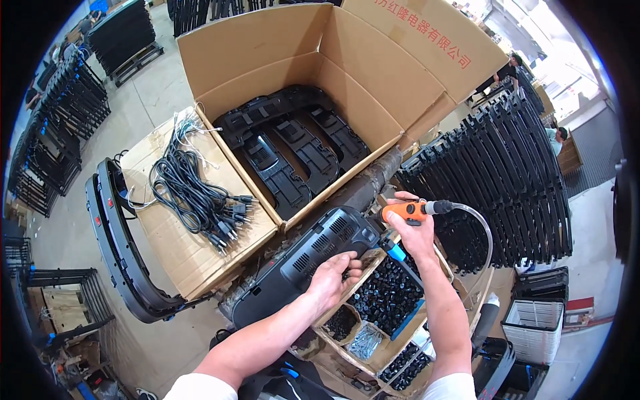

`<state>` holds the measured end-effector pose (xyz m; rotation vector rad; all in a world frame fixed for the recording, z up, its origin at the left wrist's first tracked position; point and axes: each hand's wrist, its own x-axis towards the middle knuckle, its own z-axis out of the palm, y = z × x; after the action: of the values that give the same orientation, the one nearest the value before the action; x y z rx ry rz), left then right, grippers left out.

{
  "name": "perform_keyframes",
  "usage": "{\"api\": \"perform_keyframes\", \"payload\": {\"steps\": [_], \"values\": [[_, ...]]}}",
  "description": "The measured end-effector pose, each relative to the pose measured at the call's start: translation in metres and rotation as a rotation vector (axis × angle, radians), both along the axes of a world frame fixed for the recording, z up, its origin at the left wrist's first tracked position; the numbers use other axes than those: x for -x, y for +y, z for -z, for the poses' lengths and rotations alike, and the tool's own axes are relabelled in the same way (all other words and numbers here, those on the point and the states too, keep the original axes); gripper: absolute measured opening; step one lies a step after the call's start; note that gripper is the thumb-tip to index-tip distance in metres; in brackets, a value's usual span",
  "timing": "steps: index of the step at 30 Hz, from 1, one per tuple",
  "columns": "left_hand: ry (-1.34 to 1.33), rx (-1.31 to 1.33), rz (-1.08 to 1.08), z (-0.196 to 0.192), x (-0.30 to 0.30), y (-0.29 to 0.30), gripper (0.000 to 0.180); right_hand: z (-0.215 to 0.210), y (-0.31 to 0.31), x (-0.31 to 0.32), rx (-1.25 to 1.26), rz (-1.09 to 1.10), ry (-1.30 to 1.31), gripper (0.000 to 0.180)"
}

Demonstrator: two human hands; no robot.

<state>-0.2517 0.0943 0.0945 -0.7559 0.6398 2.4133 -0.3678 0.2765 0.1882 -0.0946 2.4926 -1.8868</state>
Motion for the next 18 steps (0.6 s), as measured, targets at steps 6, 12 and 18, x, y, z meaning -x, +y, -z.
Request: {"api": "perform_keyframes", "payload": {"steps": [6,12,18], "values": [[-0.006,0.012,0.03,0.013,-0.014,-0.022,0.03,0.013,-0.009,0.011,-0.036,-0.036,-0.007,0.045],[-0.052,0.014,-0.017,0.004,-0.015,-0.031,0.028,0.017,-0.01,0.015,-0.206,-0.119,0.071,0.034],[-0.073,-0.005,-0.042,0.009,-0.016,-0.036,0.025,0.012,-0.012,0.016,-0.22,-0.117,0.045,0.032]]}}
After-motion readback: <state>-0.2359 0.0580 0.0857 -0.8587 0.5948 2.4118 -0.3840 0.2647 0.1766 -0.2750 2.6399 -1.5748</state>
